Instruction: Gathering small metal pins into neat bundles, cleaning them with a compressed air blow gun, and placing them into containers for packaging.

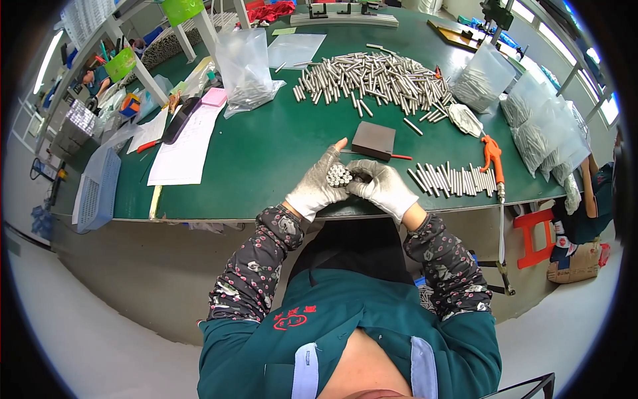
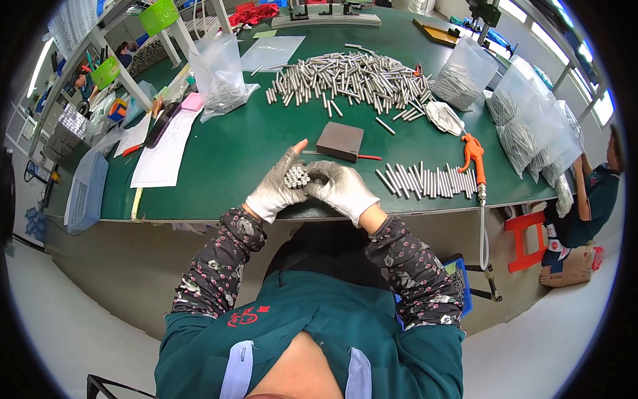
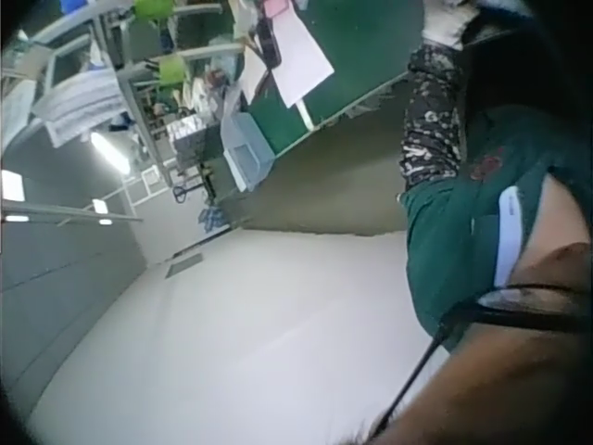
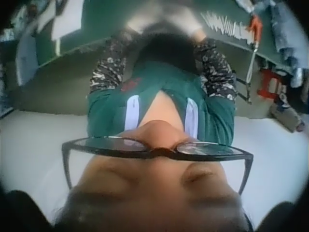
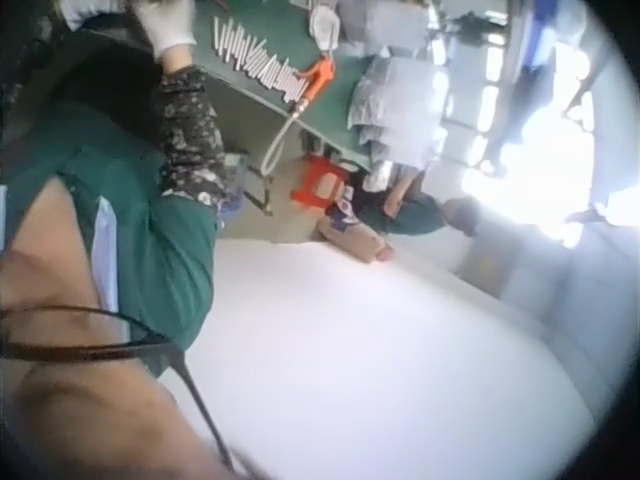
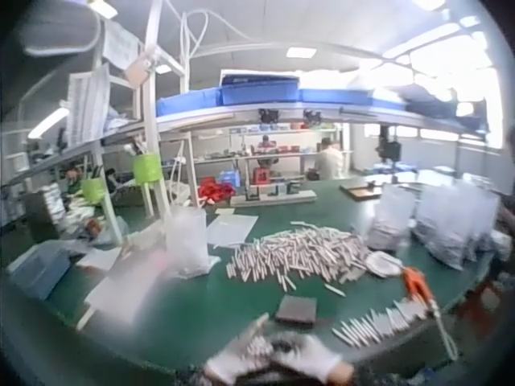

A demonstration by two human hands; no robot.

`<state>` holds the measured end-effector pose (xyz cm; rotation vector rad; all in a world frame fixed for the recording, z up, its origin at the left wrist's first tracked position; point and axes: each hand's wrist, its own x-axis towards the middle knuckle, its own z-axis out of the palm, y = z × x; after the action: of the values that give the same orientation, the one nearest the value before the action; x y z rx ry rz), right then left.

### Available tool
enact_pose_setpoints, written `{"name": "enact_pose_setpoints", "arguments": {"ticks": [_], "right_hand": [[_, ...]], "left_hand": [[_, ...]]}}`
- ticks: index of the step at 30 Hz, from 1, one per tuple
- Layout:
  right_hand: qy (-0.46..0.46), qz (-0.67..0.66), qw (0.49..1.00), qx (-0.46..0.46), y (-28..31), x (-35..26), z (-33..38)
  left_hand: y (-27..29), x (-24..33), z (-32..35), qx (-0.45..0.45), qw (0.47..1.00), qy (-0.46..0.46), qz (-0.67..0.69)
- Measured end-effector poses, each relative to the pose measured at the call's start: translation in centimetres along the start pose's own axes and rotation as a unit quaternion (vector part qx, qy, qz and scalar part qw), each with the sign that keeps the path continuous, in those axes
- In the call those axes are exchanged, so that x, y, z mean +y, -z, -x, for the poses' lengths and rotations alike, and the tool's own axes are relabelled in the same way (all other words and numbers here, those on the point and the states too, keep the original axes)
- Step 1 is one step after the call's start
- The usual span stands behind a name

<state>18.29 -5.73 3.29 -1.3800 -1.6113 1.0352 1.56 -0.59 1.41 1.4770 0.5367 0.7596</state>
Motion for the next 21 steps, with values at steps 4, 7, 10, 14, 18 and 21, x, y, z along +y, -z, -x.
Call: {"name": "enact_pose_setpoints", "arguments": {"ticks": [4,7,10,14,18,21], "right_hand": [[0.064,0.004,0.997,0.039,1.8,0.5,-0.3],[0.076,0.175,0.965,0.178,3.8,-1.6,-0.9],[0.125,0.39,0.894,0.183,4.8,-2.6,-1.7],[0.074,0.455,0.879,0.12,4.5,-1.3,-2.8],[0.068,0.475,0.869,0.119,3.6,-1.0,-2.9],[0.133,0.418,0.883,0.165,3.6,-0.8,-2.4]], "left_hand": [[0.0,-0.2,0.1,-0.008,0.999,0.023,0.021],[-0.4,0.5,0.2,0.008,1.0,0.008,-0.005],[-0.4,0.3,0.1,0.005,0.999,-0.017,-0.035],[-0.8,0.3,0.0,0.006,1.0,-0.009,-0.02],[-1.0,0.6,0.2,0.024,0.998,-0.006,-0.06],[-1.1,0.2,0.1,0.041,0.994,-0.022,-0.098]]}}
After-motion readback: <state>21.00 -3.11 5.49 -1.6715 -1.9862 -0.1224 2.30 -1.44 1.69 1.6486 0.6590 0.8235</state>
